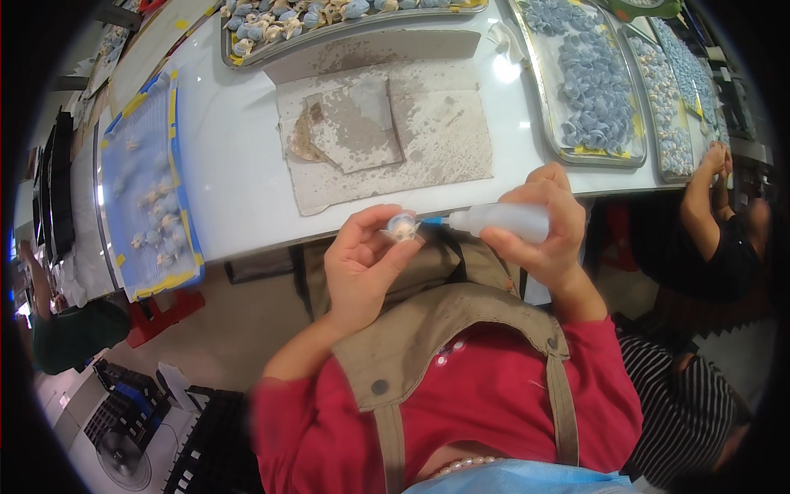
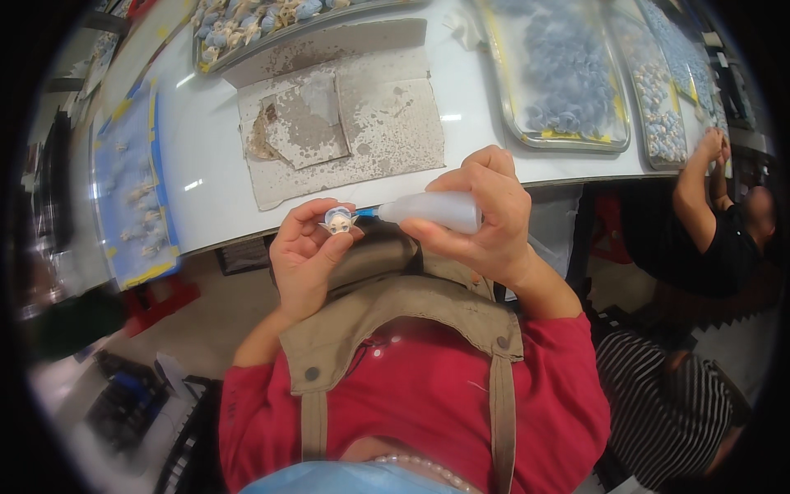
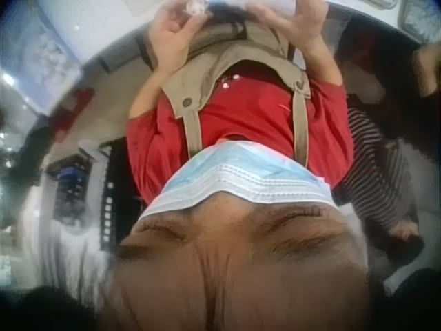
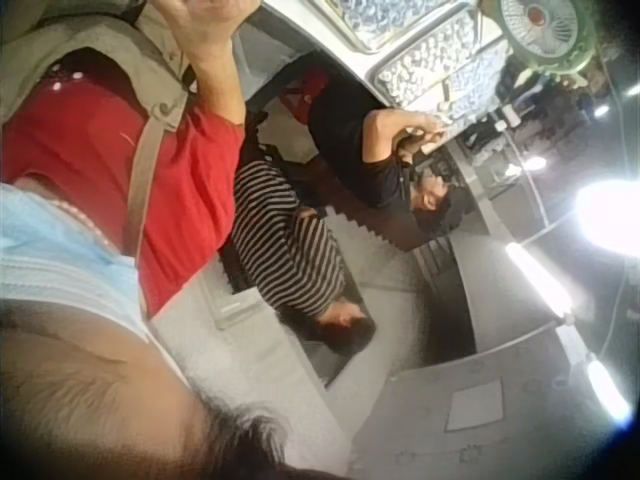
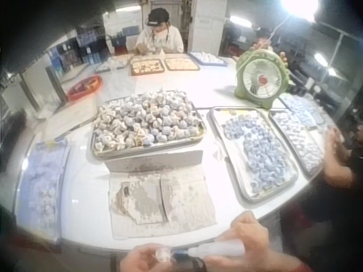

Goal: The person repeatedly picks small white and blue decorative items from a tray, applies a liquid from a small bottle to each item, and places the treated items into a blue plastic container. The process is repetitive and performed one item at a time.

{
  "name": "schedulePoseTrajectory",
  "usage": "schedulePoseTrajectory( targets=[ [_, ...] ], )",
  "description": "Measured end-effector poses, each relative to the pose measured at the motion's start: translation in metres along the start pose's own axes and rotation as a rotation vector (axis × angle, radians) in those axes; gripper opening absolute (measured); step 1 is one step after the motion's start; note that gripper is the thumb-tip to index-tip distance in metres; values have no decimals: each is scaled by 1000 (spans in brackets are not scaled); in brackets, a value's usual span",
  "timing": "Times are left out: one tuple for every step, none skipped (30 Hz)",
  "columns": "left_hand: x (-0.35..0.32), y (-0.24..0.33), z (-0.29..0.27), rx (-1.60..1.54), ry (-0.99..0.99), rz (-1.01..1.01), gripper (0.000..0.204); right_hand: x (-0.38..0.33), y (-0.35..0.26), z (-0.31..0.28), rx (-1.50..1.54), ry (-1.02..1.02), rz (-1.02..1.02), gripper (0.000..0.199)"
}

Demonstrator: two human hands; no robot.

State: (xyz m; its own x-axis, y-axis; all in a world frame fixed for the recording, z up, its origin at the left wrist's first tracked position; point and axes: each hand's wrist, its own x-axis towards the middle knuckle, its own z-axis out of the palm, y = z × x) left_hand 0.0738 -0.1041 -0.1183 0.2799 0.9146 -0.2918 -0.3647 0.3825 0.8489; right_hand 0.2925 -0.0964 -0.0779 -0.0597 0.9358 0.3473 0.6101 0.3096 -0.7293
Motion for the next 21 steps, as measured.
schedulePoseTrajectory(
  targets=[
    [0,0,-1,-2,4,3,36,0,0,1,0,-8,-7,29],
    [0,0,-1,-4,7,6,36,1,1,1,0,-16,-14,29],
    [1,-1,-2,-6,11,9,36,2,2,2,-1,-24,-22,29],
    [1,-1,-3,-21,21,9,36,1,4,3,54,-6,8,29],
    [3,-1,-3,-36,25,11,36,1,8,4,105,16,37,30],
    [4,-1,-3,-50,30,12,36,0,12,7,157,38,66,30],
    [5,-1,-5,-50,50,20,35,3,17,12,187,64,109,30],
    [7,-1,-4,-52,51,22,35,10,22,18,203,104,159,30],
    [10,-2,-1,-64,38,25,35,17,28,21,203,151,205,30],
    [12,0,0,-59,38,19,35,24,37,30,199,150,251,29],
    [12,-1,0,-58,33,16,35,32,46,38,192,152,293,29],
    [13,0,-1,-57,37,14,35,39,50,43,103,138,285,27],
    [14,-1,-2,-67,29,10,35,45,54,49,22,119,277,25],
    [14,0,-2,-54,27,18,35,50,57,52,-46,94,267,24],
    [16,1,-2,-42,24,26,35,51,60,48,-30,99,225,21],
    [18,2,-1,-31,21,34,35,52,64,41,-15,103,183,19],
    [18,2,-2,-31,26,36,35,53,68,38,13,95,137,17],
    [19,1,-3,-33,25,35,35,52,77,28,-88,180,109,14],
    [20,0,-3,-36,25,34,36,54,89,12,-188,264,79,12],
    [21,-1,-3,-38,17,30,36,54,103,-6,-349,310,62,11],
    [21,-4,-3,-40,9,27,36,54,115,-23,-510,355,45,9]
  ],
)
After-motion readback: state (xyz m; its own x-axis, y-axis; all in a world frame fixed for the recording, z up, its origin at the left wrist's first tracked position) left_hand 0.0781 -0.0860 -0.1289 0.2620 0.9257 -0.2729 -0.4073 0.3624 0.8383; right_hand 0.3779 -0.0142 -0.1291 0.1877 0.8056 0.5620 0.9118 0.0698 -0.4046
